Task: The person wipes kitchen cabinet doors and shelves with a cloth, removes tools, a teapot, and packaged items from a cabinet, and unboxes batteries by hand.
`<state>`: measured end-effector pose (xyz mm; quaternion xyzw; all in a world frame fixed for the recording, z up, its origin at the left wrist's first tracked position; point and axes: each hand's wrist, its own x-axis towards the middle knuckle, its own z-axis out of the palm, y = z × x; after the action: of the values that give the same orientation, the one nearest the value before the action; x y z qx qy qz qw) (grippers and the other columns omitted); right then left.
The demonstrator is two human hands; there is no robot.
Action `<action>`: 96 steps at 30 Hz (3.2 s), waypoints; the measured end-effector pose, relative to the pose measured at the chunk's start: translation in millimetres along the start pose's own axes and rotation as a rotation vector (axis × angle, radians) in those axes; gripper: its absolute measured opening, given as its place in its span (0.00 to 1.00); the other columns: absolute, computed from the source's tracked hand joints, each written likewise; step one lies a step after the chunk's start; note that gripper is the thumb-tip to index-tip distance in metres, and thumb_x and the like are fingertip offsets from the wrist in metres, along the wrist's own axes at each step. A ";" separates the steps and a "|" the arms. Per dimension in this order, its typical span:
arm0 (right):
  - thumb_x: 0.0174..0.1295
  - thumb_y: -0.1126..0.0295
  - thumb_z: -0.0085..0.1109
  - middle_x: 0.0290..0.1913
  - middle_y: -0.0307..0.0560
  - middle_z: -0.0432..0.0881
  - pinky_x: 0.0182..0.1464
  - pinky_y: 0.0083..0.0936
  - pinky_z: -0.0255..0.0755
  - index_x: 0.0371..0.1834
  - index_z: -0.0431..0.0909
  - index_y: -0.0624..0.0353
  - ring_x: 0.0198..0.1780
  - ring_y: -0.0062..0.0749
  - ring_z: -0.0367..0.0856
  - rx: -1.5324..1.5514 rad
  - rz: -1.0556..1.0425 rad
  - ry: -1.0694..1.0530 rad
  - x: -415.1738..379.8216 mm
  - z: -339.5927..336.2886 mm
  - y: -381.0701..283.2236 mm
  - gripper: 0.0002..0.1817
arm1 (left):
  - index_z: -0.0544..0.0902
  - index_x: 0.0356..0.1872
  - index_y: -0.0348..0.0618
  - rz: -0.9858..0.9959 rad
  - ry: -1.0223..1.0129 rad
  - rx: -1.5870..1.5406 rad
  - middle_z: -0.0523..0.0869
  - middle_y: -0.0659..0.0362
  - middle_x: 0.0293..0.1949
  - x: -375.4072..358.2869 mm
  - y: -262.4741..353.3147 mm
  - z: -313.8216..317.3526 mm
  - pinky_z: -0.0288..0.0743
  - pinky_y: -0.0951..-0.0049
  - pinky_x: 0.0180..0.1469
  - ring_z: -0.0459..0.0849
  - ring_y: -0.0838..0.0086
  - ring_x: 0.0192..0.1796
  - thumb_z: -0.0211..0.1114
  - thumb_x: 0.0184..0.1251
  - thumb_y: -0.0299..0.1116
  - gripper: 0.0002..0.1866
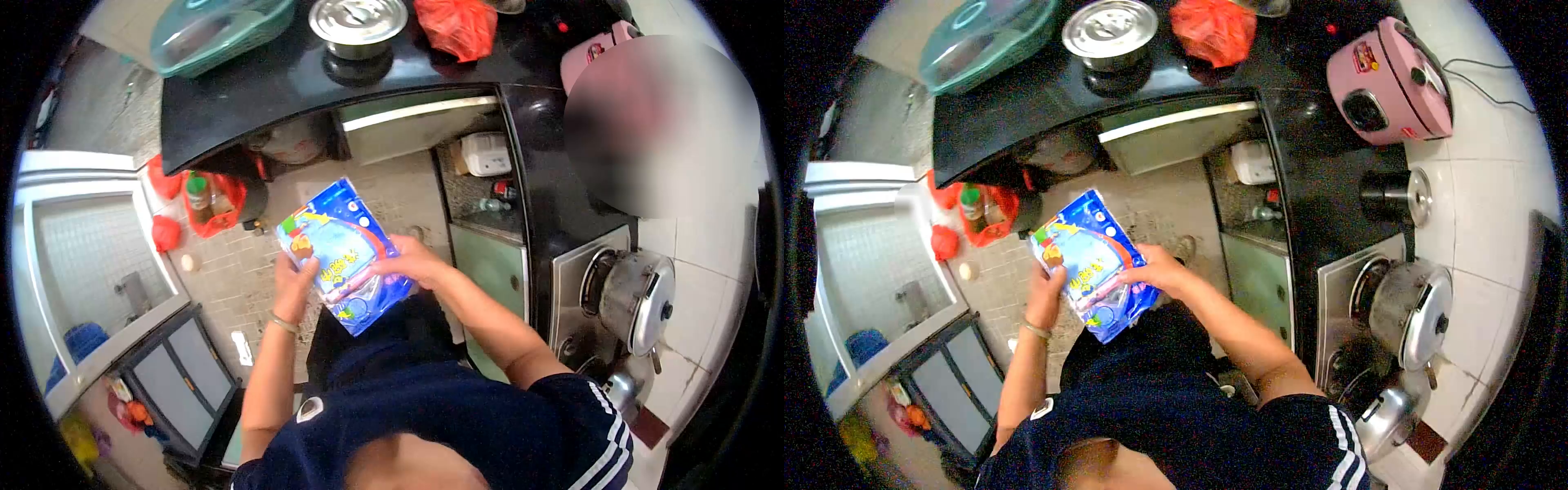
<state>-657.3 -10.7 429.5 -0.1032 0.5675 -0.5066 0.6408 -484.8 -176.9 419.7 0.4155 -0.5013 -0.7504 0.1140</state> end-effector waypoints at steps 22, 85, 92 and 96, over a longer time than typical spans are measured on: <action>0.53 0.60 0.60 0.46 0.47 0.76 0.53 0.44 0.66 0.52 0.68 0.58 0.47 0.43 0.74 0.840 -0.436 0.952 131.8 -442.4 184.6 0.24 | 0.72 0.50 0.37 1.091 0.428 1.416 0.73 0.51 0.53 306.4 74.8 -42.5 0.58 0.69 0.60 0.70 0.63 0.56 0.40 0.64 0.35 0.19; 0.51 0.76 0.57 0.39 0.42 0.76 0.44 0.23 0.67 0.41 0.72 0.58 0.41 0.26 0.73 -0.307 -0.915 0.960 152.6 -316.3 -264.5 0.13 | 0.67 0.53 0.34 0.665 0.649 1.348 0.64 0.47 0.59 289.5 127.5 47.8 0.49 0.58 0.64 0.58 0.58 0.64 0.53 0.55 0.35 0.24; 0.49 0.80 0.55 0.35 0.38 0.75 0.44 0.19 0.66 0.37 0.71 0.63 0.38 0.20 0.72 0.018 -0.930 1.030 27.3 -234.2 -165.8 0.10 | 0.67 0.53 0.35 0.757 0.664 1.365 0.65 0.47 0.59 294.1 124.8 44.4 0.50 0.59 0.63 0.59 0.59 0.64 0.52 0.56 0.36 0.23; 0.49 0.79 0.56 0.34 0.37 0.75 0.42 0.19 0.67 0.36 0.71 0.61 0.36 0.19 0.72 0.044 -0.521 0.891 -38.3 -173.5 -60.4 0.10 | 0.70 0.51 0.36 0.854 0.699 1.452 0.68 0.48 0.56 302.9 116.9 42.4 0.55 0.59 0.60 0.64 0.60 0.60 0.51 0.58 0.39 0.21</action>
<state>-827.7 67.3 438.1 -0.0016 0.7300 -0.6561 0.1913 -735.2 -382.1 370.9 0.3678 -0.8986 0.0244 0.2381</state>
